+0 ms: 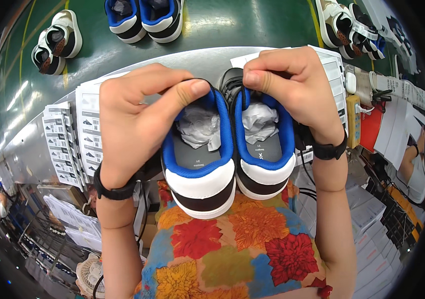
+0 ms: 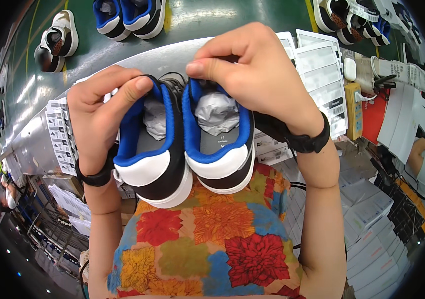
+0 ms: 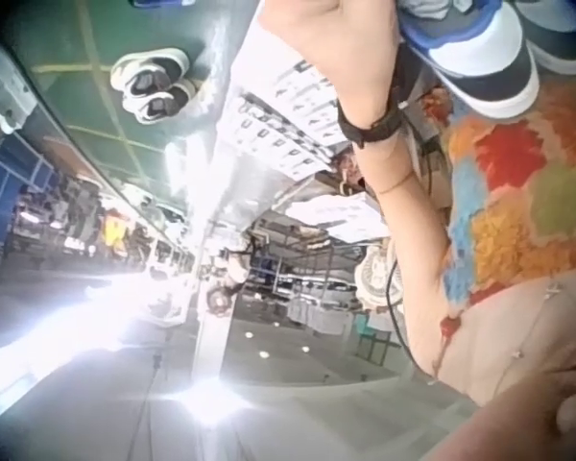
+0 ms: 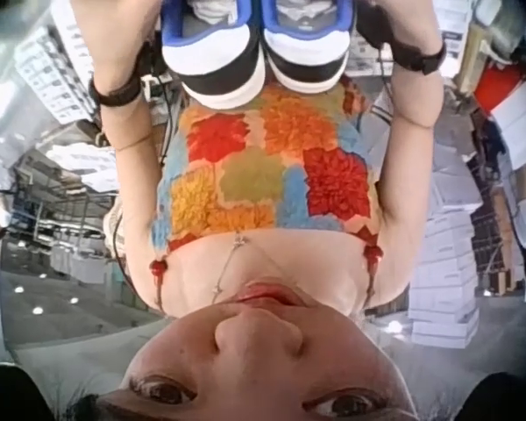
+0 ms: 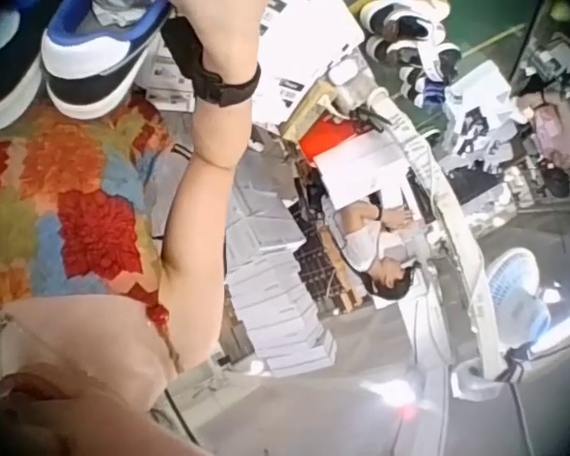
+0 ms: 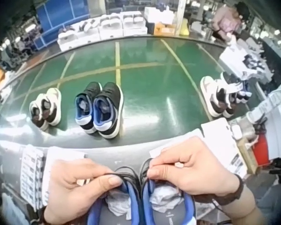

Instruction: The recorder checks shoe labels and sizes against physical shoes on a manufacturing conveyor belt, then places tags on the shoes.

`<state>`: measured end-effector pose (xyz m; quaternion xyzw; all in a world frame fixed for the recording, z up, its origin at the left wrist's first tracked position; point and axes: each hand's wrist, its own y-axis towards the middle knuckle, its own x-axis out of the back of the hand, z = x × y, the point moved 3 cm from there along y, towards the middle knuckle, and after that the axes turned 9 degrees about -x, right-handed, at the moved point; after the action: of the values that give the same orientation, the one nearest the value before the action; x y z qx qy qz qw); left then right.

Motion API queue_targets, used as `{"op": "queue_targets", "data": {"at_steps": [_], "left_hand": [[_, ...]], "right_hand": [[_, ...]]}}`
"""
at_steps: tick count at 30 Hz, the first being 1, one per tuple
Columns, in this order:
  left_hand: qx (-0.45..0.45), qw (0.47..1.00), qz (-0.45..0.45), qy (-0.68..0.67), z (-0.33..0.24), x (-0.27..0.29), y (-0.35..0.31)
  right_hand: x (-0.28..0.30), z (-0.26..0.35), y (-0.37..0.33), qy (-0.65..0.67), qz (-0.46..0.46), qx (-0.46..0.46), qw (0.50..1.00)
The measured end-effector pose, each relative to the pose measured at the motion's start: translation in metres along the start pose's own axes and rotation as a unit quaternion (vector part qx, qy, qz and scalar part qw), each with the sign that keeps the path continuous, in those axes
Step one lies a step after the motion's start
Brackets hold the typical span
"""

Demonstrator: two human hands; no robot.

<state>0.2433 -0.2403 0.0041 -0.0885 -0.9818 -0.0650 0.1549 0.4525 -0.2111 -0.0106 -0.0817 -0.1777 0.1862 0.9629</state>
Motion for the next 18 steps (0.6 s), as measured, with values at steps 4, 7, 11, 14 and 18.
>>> {"op": "queue_targets", "data": {"at_steps": [4, 7, 11, 14, 18], "left_hand": [[0.042, 0.998, 0.015, -0.042, 0.006, 0.004, 0.005], [0.084, 0.991, 0.013, -0.1, 0.016, 0.004, 0.009], [0.118, 0.978, 0.006, -0.171, 0.017, 0.001, 0.01], [-0.085, 0.979, -0.038, 0.183, 0.0, 0.006, -0.016], [-0.294, 0.922, -0.011, 0.251, 0.025, -0.019, -0.057]], "right_hand": [[0.0, -0.003, 0.008, 0.038, 0.033, -0.036, 0.998], [0.005, -0.003, 0.009, 0.034, 0.038, -0.045, 0.998], [0.004, 0.003, 0.004, -0.01, 0.011, -0.027, 1.0], [-0.007, 0.012, -0.018, -0.205, -0.117, 0.196, 0.952], [-0.024, -0.022, -0.041, -0.2, -0.168, 0.31, 0.914]]}}
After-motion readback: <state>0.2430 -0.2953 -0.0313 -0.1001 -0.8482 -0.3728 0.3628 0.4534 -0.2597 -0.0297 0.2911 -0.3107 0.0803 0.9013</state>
